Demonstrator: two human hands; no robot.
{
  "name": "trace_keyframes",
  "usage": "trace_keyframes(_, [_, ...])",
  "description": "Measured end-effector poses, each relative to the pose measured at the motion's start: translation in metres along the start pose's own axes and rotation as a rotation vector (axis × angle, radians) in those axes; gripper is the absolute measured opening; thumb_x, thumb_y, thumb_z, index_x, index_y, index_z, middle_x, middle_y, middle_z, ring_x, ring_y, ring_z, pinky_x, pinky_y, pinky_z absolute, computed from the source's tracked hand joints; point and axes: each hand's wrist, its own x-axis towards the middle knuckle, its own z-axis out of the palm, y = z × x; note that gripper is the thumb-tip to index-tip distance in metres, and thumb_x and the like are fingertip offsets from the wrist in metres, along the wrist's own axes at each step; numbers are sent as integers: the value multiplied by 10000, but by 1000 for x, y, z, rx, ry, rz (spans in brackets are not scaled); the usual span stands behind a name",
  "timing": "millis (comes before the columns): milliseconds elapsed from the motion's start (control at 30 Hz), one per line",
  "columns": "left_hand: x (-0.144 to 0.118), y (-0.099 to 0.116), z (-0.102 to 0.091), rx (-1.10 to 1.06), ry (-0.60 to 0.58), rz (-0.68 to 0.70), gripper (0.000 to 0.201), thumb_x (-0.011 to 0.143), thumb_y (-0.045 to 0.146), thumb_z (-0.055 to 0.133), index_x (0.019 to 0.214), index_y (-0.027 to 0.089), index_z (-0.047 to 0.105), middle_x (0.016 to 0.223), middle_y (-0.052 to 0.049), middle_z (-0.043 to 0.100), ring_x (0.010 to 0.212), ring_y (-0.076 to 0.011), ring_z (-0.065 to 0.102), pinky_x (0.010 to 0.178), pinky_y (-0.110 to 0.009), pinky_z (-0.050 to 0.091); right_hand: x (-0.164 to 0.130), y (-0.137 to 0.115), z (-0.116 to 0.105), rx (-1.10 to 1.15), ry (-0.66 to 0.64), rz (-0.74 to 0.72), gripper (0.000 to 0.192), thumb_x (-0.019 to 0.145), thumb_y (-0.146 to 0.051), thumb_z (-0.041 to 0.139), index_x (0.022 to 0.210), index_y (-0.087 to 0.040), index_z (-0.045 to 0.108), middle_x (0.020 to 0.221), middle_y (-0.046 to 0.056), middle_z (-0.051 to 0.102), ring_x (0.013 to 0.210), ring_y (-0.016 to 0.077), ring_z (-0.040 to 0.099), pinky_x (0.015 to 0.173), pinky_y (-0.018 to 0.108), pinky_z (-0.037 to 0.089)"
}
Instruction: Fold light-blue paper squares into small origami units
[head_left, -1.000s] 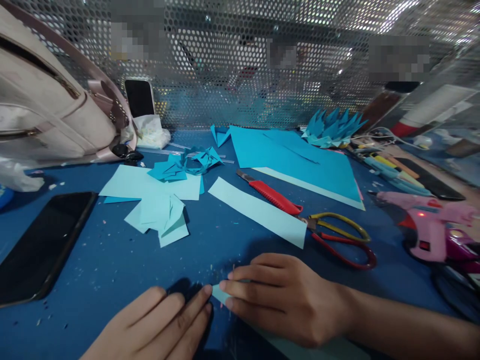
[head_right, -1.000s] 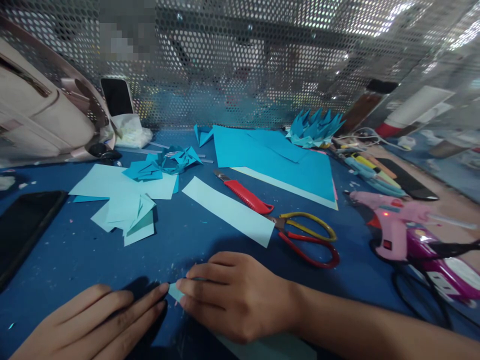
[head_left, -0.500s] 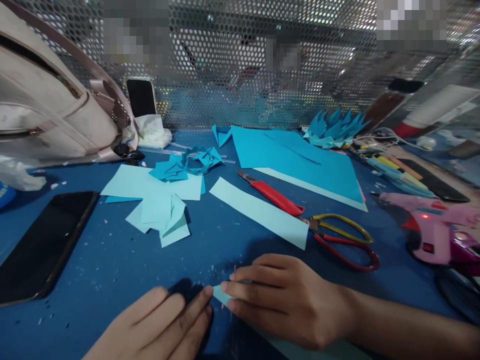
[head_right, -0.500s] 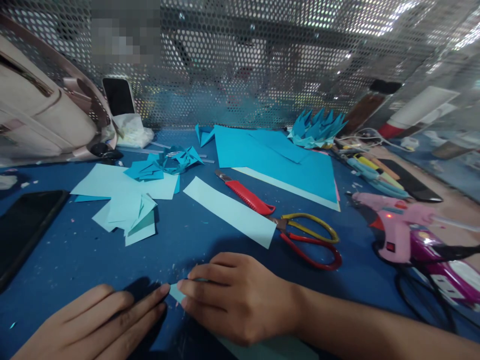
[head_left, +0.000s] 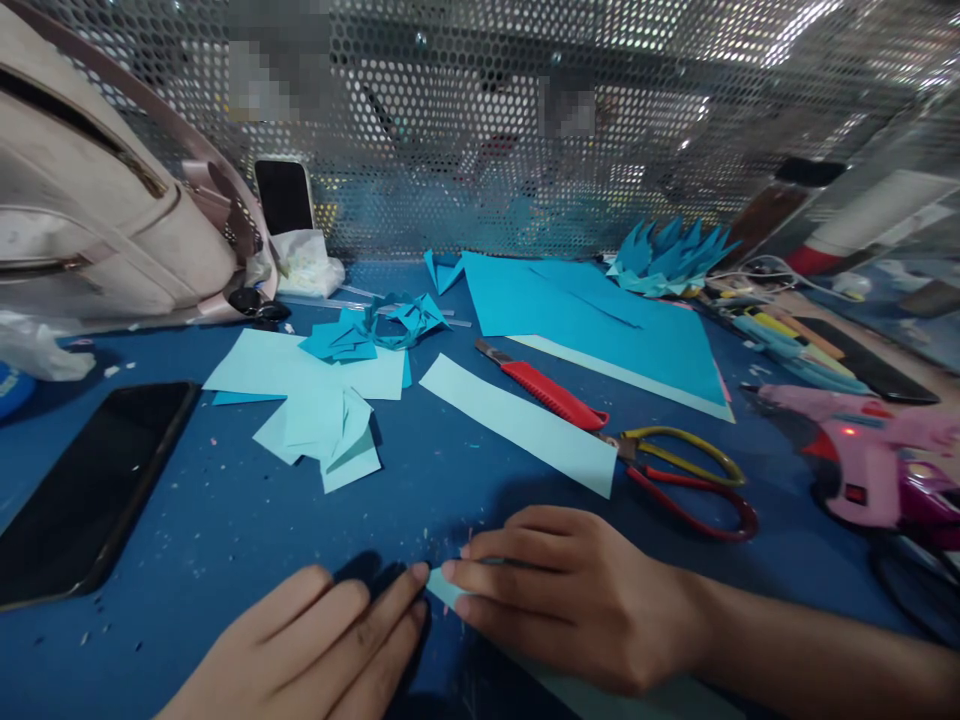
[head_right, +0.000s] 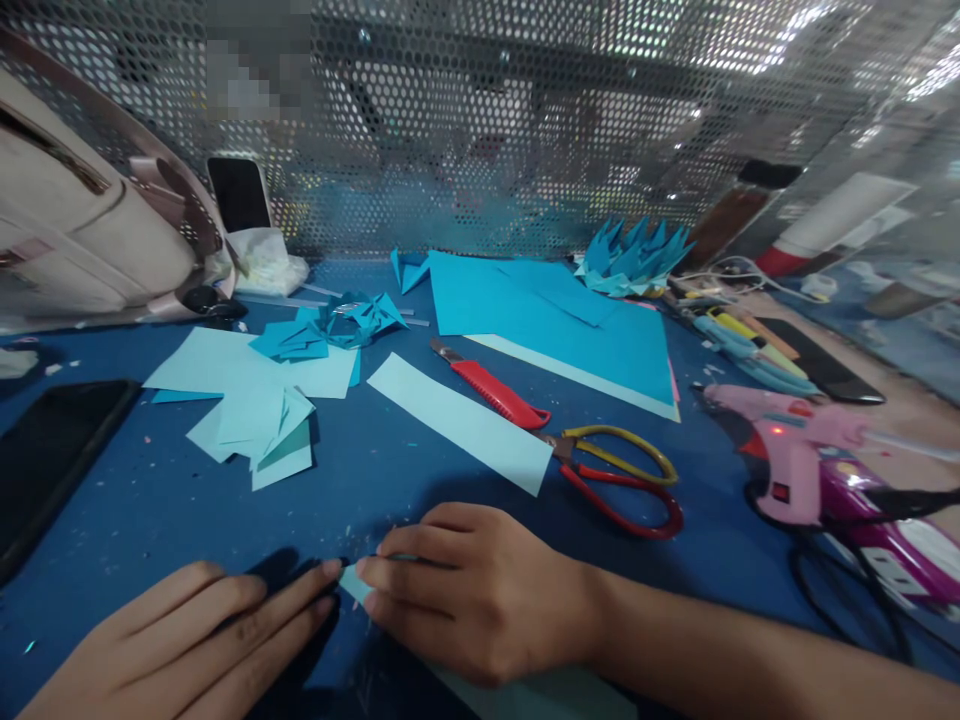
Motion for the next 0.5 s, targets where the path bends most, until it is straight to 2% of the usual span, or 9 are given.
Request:
trace_keyframes(233, [0,-1,0,5,-49,33,395,1052,374,322,1156,223,672,1239,53,688,941,-164,574,871,-354,349,-1,-1,-1,-30,-17,21,304,995,-221,435,991,-211,739,1174,-37,708,994,128,672,743,233,571])
trace_keyframes(500, [7,1,-3,16,-112,30,386,1064,320,288,1273,243,604,1270,56,671,959,-167,563,846,-357,340,-1,1,0,27,-9,17,265,987,-225,467,997,-172,726,1148,-6,720,987,143,665,764,261,569])
